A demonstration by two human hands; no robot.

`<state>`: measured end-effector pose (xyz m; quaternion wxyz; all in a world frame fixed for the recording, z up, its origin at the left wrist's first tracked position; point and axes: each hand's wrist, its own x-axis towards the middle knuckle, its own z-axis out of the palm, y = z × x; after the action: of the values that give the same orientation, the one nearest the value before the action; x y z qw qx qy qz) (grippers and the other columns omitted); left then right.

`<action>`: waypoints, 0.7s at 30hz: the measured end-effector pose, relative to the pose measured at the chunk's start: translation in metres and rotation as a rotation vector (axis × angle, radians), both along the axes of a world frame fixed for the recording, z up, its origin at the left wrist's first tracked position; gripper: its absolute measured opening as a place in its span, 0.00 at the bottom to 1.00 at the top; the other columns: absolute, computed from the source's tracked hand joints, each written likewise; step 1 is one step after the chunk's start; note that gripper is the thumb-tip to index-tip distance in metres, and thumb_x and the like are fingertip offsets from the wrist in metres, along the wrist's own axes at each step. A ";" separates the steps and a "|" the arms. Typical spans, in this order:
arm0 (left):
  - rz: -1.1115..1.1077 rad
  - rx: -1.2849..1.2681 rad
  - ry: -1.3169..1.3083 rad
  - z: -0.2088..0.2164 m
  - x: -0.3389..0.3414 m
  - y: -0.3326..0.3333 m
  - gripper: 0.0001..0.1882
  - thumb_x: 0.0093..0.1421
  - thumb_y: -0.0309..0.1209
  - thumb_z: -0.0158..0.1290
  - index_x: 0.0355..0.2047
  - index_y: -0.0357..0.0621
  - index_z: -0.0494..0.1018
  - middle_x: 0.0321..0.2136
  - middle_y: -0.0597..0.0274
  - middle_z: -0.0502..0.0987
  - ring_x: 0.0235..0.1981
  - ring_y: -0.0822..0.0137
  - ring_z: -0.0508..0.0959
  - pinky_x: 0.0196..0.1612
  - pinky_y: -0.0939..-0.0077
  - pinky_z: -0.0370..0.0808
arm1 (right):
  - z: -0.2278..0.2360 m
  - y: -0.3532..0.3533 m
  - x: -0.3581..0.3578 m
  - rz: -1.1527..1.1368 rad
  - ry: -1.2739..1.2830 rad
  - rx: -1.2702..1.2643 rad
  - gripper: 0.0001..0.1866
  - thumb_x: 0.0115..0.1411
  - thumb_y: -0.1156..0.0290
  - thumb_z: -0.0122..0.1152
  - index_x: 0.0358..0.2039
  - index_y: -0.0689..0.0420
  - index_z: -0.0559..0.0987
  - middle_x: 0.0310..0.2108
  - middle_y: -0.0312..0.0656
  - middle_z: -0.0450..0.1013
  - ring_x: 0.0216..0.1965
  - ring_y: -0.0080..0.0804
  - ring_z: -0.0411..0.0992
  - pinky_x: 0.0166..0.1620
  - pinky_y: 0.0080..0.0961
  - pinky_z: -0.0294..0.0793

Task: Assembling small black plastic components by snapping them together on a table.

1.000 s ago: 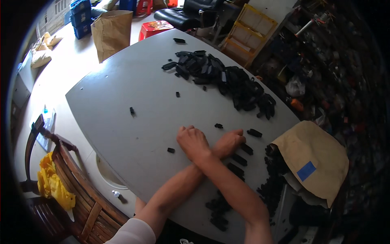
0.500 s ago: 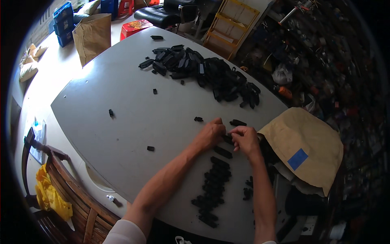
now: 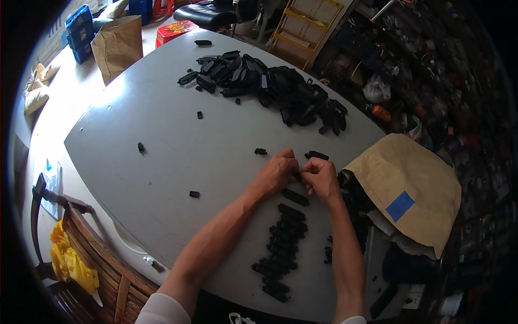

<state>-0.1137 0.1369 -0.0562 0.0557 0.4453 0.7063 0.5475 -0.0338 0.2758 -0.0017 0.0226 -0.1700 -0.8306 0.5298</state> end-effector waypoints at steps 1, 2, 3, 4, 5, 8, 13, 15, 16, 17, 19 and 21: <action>0.006 -0.001 -0.005 0.000 0.000 -0.001 0.11 0.38 0.18 0.59 0.25 0.35 0.73 0.31 0.53 0.69 0.35 0.52 0.73 0.37 0.65 0.71 | 0.000 -0.001 -0.001 0.002 0.000 -0.002 0.03 0.49 0.83 0.56 0.23 0.61 0.73 0.16 0.35 0.70 0.14 0.17 0.67 0.15 0.15 0.66; 0.007 -0.003 -0.005 -0.001 -0.001 -0.001 0.11 0.38 0.18 0.59 0.25 0.35 0.73 0.31 0.53 0.69 0.35 0.52 0.73 0.37 0.65 0.71 | 0.002 -0.002 -0.002 0.009 -0.014 0.021 0.03 0.48 0.82 0.56 0.22 0.61 0.73 0.16 0.35 0.70 0.14 0.17 0.67 0.15 0.16 0.66; 0.016 -0.008 0.011 -0.003 -0.002 -0.001 0.11 0.38 0.18 0.59 0.25 0.35 0.72 0.31 0.53 0.69 0.35 0.52 0.73 0.37 0.65 0.70 | 0.003 -0.003 -0.003 0.015 -0.028 0.044 0.03 0.48 0.82 0.57 0.22 0.61 0.72 0.16 0.36 0.70 0.14 0.18 0.67 0.15 0.16 0.65; 0.019 -0.011 0.025 -0.002 -0.001 -0.001 0.11 0.38 0.18 0.59 0.25 0.35 0.72 0.31 0.53 0.69 0.35 0.52 0.73 0.37 0.64 0.70 | 0.007 -0.004 -0.004 0.012 -0.030 0.044 0.03 0.48 0.82 0.57 0.22 0.61 0.72 0.16 0.36 0.70 0.14 0.18 0.67 0.15 0.16 0.65; 0.015 -0.011 0.024 -0.001 -0.001 -0.001 0.11 0.38 0.18 0.59 0.25 0.35 0.72 0.31 0.53 0.69 0.35 0.52 0.73 0.37 0.64 0.70 | 0.013 -0.005 -0.006 0.039 -0.077 0.127 0.04 0.46 0.82 0.58 0.22 0.61 0.72 0.16 0.36 0.70 0.15 0.19 0.68 0.16 0.18 0.66; 0.015 -0.020 0.003 0.001 0.000 -0.003 0.11 0.38 0.18 0.59 0.25 0.36 0.72 0.31 0.54 0.69 0.34 0.52 0.73 0.37 0.64 0.70 | 0.016 -0.004 -0.014 0.078 -0.160 0.271 0.06 0.44 0.82 0.61 0.21 0.61 0.72 0.16 0.37 0.70 0.17 0.23 0.69 0.18 0.23 0.67; 0.017 -0.005 -0.023 0.001 0.000 -0.003 0.13 0.36 0.19 0.60 0.25 0.37 0.73 0.29 0.56 0.69 0.33 0.55 0.73 0.34 0.67 0.70 | -0.005 0.019 -0.020 0.137 -0.178 0.347 0.11 0.41 0.79 0.67 0.18 0.61 0.71 0.16 0.39 0.70 0.18 0.27 0.69 0.22 0.29 0.67; 0.010 -0.012 -0.020 0.003 0.001 -0.002 0.13 0.36 0.19 0.60 0.25 0.37 0.73 0.29 0.56 0.69 0.33 0.55 0.73 0.34 0.67 0.70 | -0.003 0.027 -0.027 0.094 -0.354 0.141 0.13 0.41 0.77 0.69 0.16 0.59 0.70 0.15 0.39 0.69 0.16 0.27 0.67 0.21 0.29 0.65; -0.003 -0.009 -0.014 0.007 0.002 0.002 0.13 0.36 0.18 0.60 0.26 0.37 0.73 0.29 0.56 0.69 0.32 0.56 0.73 0.34 0.68 0.70 | 0.004 0.031 -0.030 0.083 -0.361 0.140 0.13 0.41 0.77 0.69 0.16 0.59 0.70 0.15 0.39 0.69 0.16 0.27 0.67 0.21 0.29 0.65; -0.006 -0.020 -0.021 0.008 0.001 -0.001 0.13 0.36 0.18 0.60 0.26 0.37 0.73 0.29 0.56 0.69 0.32 0.56 0.73 0.34 0.68 0.70 | 0.011 0.027 -0.036 0.135 -0.471 0.199 0.12 0.43 0.78 0.68 0.17 0.58 0.70 0.14 0.36 0.68 0.14 0.23 0.64 0.19 0.24 0.62; 0.006 -0.034 -0.032 0.012 0.000 -0.003 0.13 0.37 0.16 0.59 0.27 0.36 0.73 0.31 0.55 0.70 0.34 0.53 0.74 0.37 0.65 0.71 | 0.030 0.015 -0.042 0.205 -0.610 0.309 0.13 0.45 0.77 0.67 0.16 0.55 0.69 0.12 0.32 0.66 0.13 0.18 0.61 0.16 0.19 0.56; 0.001 -0.044 -0.049 0.007 0.000 -0.004 0.13 0.37 0.17 0.59 0.26 0.36 0.74 0.31 0.55 0.70 0.34 0.54 0.74 0.37 0.66 0.71 | 0.003 0.025 -0.039 0.209 -0.534 0.234 0.13 0.46 0.75 0.67 0.16 0.54 0.69 0.12 0.32 0.66 0.13 0.18 0.61 0.16 0.18 0.56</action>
<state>-0.1139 0.1326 -0.0494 0.0823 0.4301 0.7169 0.5425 -0.0731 0.3007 0.0010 -0.2319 -0.2130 -0.8755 0.3665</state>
